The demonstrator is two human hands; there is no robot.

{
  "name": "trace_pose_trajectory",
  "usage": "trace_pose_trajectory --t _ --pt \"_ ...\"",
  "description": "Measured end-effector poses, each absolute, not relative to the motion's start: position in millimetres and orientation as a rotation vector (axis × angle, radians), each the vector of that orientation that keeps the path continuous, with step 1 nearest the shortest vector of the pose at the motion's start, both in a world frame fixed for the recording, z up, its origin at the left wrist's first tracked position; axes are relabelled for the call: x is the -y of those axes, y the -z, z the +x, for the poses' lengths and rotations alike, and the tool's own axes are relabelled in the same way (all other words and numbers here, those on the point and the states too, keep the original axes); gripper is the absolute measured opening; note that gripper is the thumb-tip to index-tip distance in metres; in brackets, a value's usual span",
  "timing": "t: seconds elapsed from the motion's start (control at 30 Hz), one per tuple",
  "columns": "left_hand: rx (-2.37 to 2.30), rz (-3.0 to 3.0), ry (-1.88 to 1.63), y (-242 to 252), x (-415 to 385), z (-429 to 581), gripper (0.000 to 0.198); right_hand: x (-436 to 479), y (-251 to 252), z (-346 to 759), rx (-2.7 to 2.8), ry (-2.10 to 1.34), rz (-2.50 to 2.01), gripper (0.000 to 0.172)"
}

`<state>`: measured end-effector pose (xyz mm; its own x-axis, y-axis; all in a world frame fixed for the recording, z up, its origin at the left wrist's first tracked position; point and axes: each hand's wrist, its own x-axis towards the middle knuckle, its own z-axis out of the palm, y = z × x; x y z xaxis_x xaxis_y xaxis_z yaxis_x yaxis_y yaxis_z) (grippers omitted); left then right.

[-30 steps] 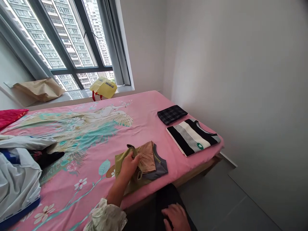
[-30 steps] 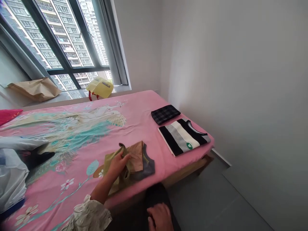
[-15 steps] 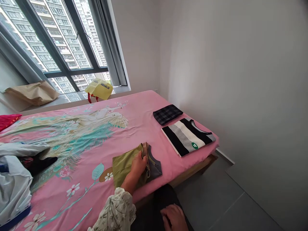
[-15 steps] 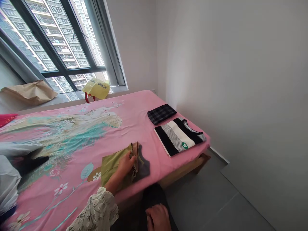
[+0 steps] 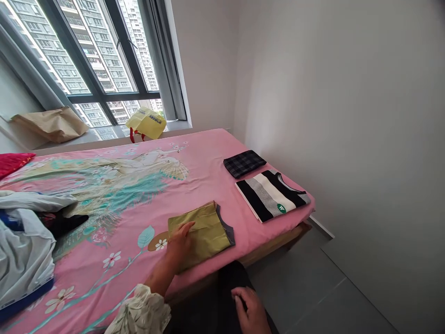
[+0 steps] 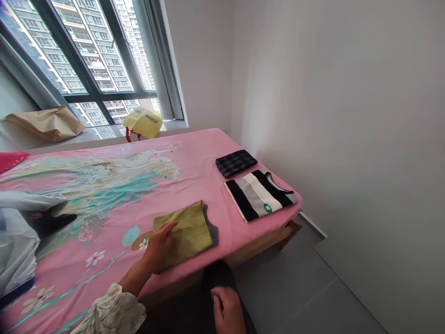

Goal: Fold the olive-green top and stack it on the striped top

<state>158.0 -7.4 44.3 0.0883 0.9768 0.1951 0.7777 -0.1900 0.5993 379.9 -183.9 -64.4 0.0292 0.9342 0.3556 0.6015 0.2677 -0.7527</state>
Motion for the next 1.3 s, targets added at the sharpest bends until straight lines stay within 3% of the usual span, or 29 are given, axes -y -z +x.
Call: trace_pose_trajectory --t 0.17,0.33,0.5,0.63,0.7,0.83,1.0,1.17,1.3 --pt "-1.611 2.393 -0.560 -18.3 24.9 106.9 0.052 153.0 6.5 369.4 1.657 -0.510 -1.345 0.021" --pt "-1.619 2.568 -0.392 -4.6 41.4 101.0 0.048 74.9 -48.8 329.7 1.901 -0.485 -1.315 0.032" --pt "-1.654 2.550 -0.240 4.8 65.2 94.2 0.084 -3.8 -36.1 300.0 2.400 -0.449 -1.519 0.053" --pt "-1.566 2.496 -0.226 6.5 75.8 83.1 0.096 -31.9 -8.7 303.1 2.538 -0.482 -1.694 0.069" --pt "-1.575 2.437 -0.288 0.9 72.6 81.3 0.085 -35.2 -1.4 305.6 2.545 -0.456 -1.709 0.071" --pt "-1.674 2.333 -0.506 -19.4 43.7 91.5 0.042 -33.6 -5.1 299.7 2.532 -0.470 -1.728 0.070" --pt "-1.635 2.356 -0.359 -25.0 -4.3 107.6 0.048 -34.9 -13.3 295.7 2.596 -0.388 -1.600 0.063" --pt "-1.943 2.131 -0.286 1.1 -22.2 95.1 0.071 -50.3 -4.5 321.1 2.504 -0.454 -1.806 0.065" --pt "-2.084 2.039 -0.409 10.3 -7.8 88.8 0.068 -51.1 -2.7 322.9 2.441 -0.443 -1.853 0.066"
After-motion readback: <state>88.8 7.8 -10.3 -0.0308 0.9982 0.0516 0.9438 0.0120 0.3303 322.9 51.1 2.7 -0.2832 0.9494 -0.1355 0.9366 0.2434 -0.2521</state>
